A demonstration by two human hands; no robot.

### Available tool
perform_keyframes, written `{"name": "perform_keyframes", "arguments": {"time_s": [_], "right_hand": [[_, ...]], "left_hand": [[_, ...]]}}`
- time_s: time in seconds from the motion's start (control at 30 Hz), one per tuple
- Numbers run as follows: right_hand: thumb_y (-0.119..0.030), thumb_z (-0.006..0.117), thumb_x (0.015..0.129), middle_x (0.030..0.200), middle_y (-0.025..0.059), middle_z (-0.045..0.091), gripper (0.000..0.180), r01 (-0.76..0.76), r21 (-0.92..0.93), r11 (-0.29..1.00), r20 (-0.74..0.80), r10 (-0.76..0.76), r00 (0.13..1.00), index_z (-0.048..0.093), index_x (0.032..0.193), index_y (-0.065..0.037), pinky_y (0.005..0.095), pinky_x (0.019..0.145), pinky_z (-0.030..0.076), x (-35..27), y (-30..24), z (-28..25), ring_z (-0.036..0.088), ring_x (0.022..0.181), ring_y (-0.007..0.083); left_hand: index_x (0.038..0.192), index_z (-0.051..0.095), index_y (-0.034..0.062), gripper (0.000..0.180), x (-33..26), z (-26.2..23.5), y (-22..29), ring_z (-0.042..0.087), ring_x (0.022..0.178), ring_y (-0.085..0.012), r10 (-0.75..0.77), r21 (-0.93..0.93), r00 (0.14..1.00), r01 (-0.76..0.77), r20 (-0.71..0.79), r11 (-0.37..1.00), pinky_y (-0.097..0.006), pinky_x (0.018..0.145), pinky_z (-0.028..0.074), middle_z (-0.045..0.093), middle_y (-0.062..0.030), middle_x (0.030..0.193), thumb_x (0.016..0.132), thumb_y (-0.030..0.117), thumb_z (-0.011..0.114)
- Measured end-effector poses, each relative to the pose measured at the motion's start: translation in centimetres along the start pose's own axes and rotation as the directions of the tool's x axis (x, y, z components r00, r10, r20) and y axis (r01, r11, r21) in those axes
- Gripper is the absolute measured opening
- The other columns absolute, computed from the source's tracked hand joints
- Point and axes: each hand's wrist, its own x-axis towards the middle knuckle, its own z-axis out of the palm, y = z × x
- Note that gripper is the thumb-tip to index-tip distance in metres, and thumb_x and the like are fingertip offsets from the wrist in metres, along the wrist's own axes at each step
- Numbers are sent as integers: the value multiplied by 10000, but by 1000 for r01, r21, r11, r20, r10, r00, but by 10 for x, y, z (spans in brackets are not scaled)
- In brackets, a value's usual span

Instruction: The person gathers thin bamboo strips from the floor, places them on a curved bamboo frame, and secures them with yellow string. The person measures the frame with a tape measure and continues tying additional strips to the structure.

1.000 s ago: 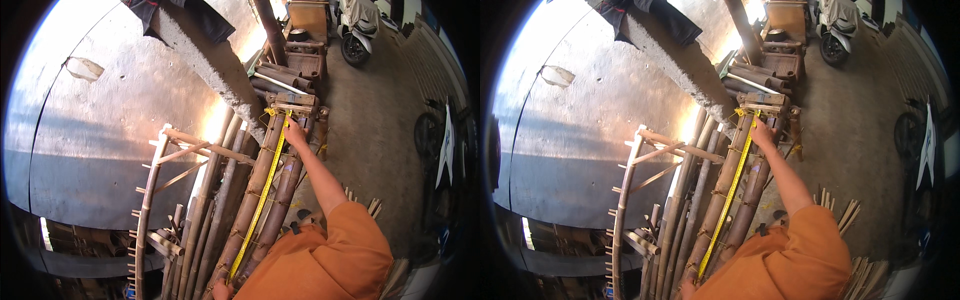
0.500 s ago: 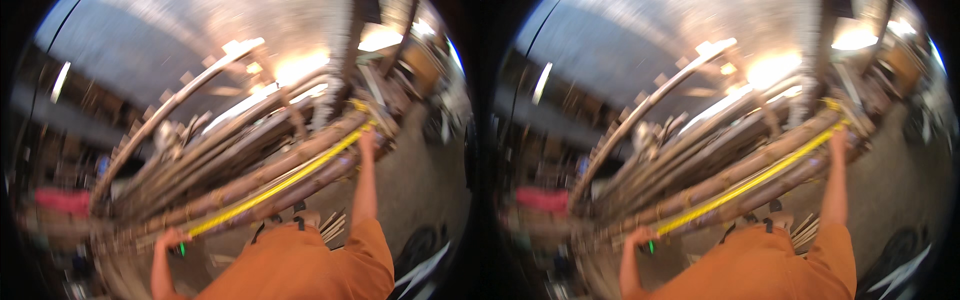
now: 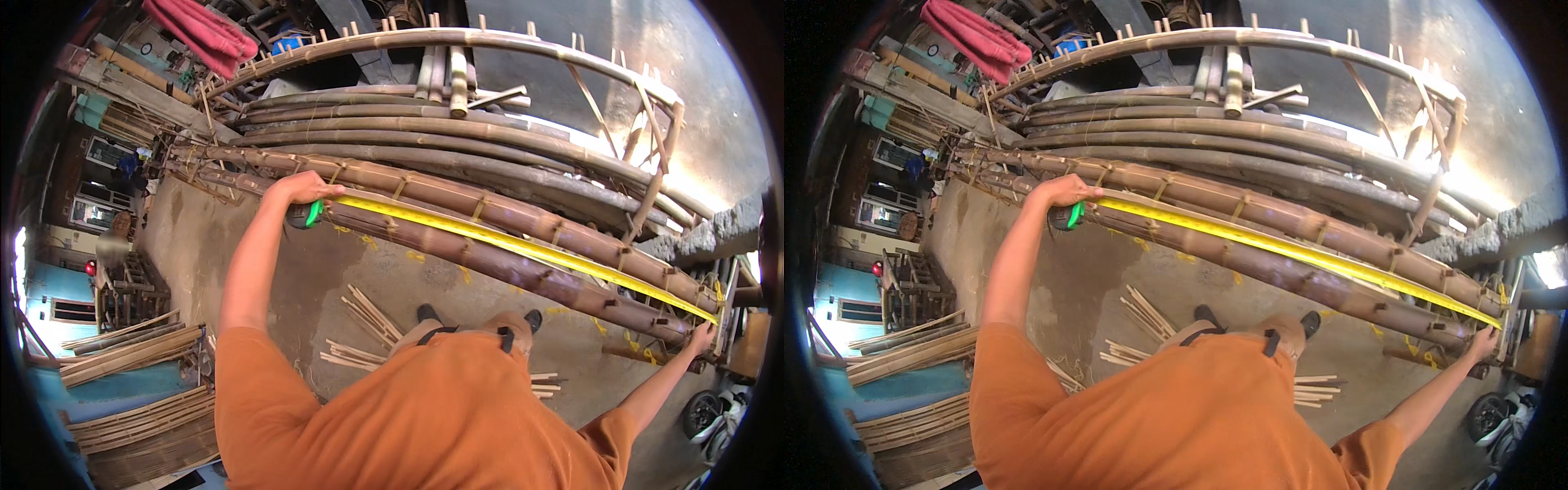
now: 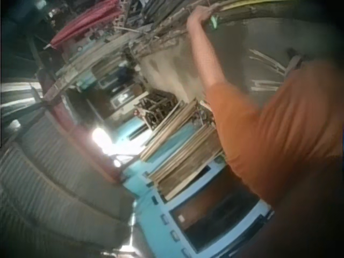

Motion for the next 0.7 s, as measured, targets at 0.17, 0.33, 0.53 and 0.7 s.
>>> {"name": "perform_keyframes", "arguments": {"time_s": [0.17, 0.33, 0.53, 0.7], "right_hand": [[-237, 595, 1008, 1163, 100, 646, 408, 48, 498, 866, 46, -82, 996, 578, 1368, -45, 297, 932, 459, -183, -156, -58, 595, 1041, 173], [-163, 564, 1030, 1128, 75, 641, 337, 113, 652, 749, 350, -430, 832, 595, 1349, -59, 299, 907, 464, -401, -395, -113, 573, 992, 142], [-119, 624, 961, 1192, 146, 630, 313, 407, 577, 708, 395, -678, 620, 635, 1269, -62, 399, 1017, 417, -557, -543, -142, 577, 1150, 317], [-147, 649, 934, 1180, 140, 627, 294, 495, 578, 648, 429, -758, 491, 659, 1221, -87, 416, 1016, 377, -617, -637, -121, 574, 1153, 311]], "left_hand": [[1017, 796, 99, 997, 48, -52, -35, 671, 1027, -345, -33, 223, 997, 18, 67, 975, -438, 943, 502, 732, -192, 1006, 792, 940, 312], [1110, 752, 61, 984, 76, -66, -131, 628, 1149, -401, -39, 194, 997, 50, -59, 980, -457, 1014, 465, 687, -236, 1171, 870, 876, 255], [1038, 707, -65, 1024, 127, -79, -206, 602, 1157, -459, 19, 206, 995, 2, -101, 978, -501, 1007, 445, 652, -319, 1165, 924, 819, 203], [962, 740, -34, 1103, 142, -67, -235, 632, 1127, -425, 116, 111, 992, -110, -52, 988, -478, 1014, 448, 674, -308, 1127, 865, 888, 142]]}}
